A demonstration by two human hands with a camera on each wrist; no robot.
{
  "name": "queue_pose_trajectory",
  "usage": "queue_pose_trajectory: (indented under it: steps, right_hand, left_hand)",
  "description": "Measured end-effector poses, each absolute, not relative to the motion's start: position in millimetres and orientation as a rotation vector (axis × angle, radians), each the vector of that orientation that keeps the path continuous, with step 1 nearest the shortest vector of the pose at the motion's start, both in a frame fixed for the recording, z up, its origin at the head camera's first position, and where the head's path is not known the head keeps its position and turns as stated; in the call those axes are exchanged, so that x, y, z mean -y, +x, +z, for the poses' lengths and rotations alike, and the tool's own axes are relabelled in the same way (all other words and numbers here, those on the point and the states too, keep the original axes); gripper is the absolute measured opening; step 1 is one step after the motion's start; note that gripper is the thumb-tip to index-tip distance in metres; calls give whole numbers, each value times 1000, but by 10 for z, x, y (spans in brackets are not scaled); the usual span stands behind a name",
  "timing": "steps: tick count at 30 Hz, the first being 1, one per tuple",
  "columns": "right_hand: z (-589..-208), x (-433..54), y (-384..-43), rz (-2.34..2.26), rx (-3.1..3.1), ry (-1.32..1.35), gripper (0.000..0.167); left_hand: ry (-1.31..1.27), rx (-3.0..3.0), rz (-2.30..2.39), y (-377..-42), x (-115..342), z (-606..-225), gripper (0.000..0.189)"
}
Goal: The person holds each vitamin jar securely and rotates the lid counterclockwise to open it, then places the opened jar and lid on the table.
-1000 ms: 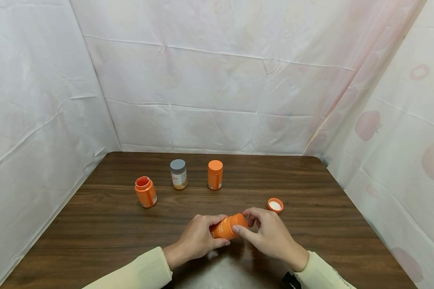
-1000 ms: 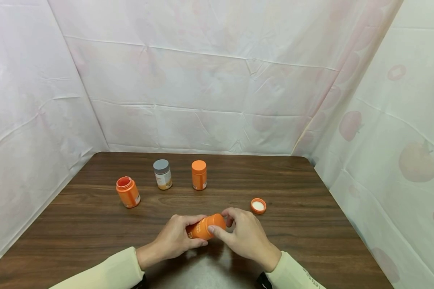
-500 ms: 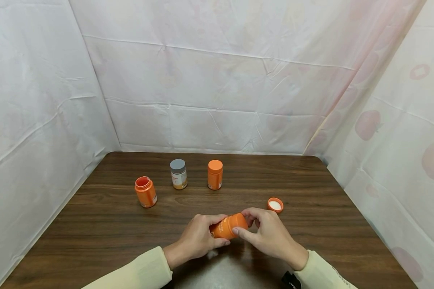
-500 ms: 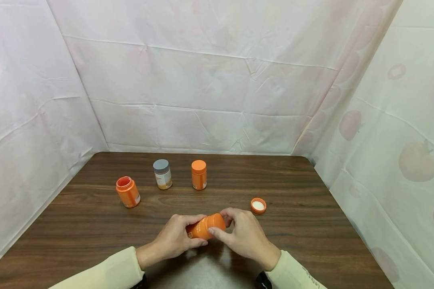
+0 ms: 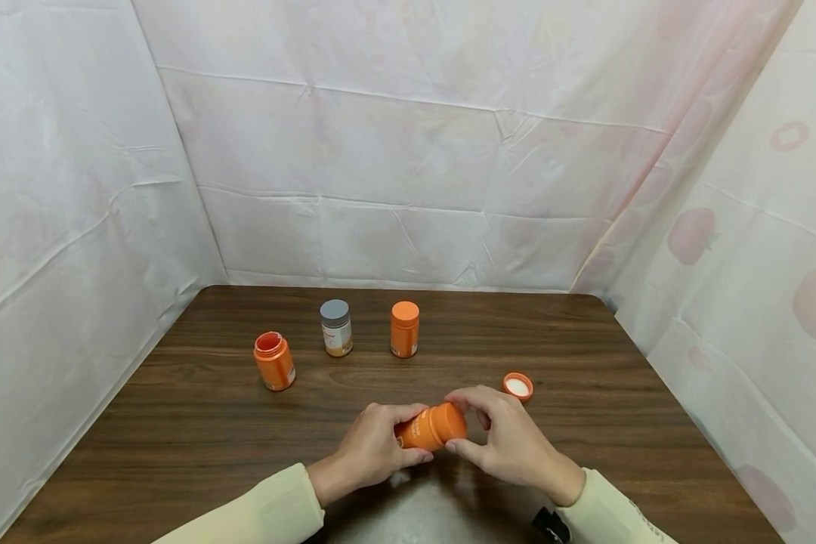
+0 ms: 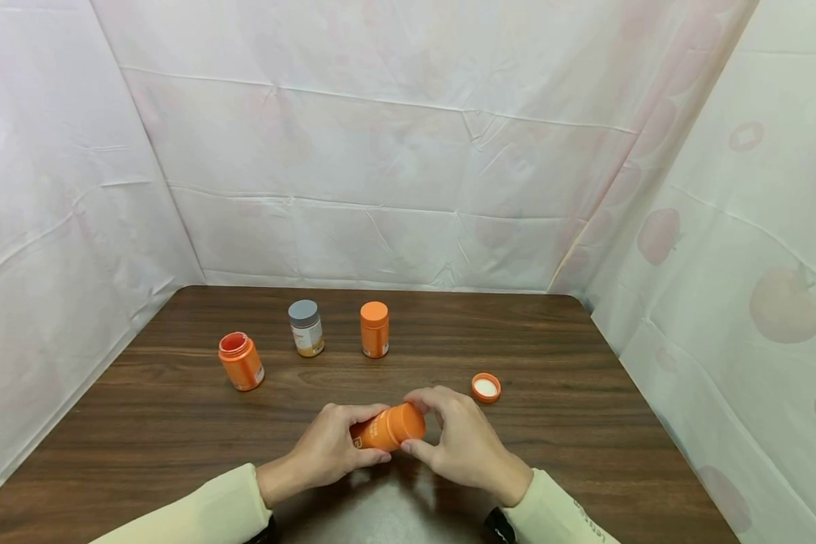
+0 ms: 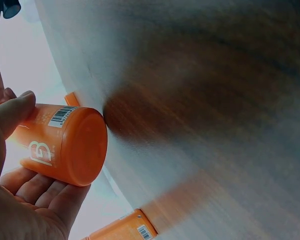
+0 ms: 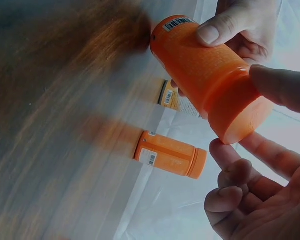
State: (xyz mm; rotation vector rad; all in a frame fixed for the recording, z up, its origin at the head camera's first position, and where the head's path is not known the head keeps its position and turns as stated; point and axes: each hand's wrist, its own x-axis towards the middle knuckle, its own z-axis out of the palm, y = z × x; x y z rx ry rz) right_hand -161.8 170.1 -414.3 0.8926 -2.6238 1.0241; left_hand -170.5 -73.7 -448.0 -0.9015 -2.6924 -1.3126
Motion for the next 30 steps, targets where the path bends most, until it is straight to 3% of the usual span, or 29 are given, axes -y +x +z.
queue_pose_trajectory:
  steps: [16,30]
  right_hand:
    - [-4092,-1687,-1609,1007,2562,1000,64]
    - [-4075,-1725,-1604,1016,2568,964,66]
  left_hand:
    - [-885,2692,-1294,-1699,735,-4482,51]
    - [-892,2692,-1322,-1702,737,-4475,50]
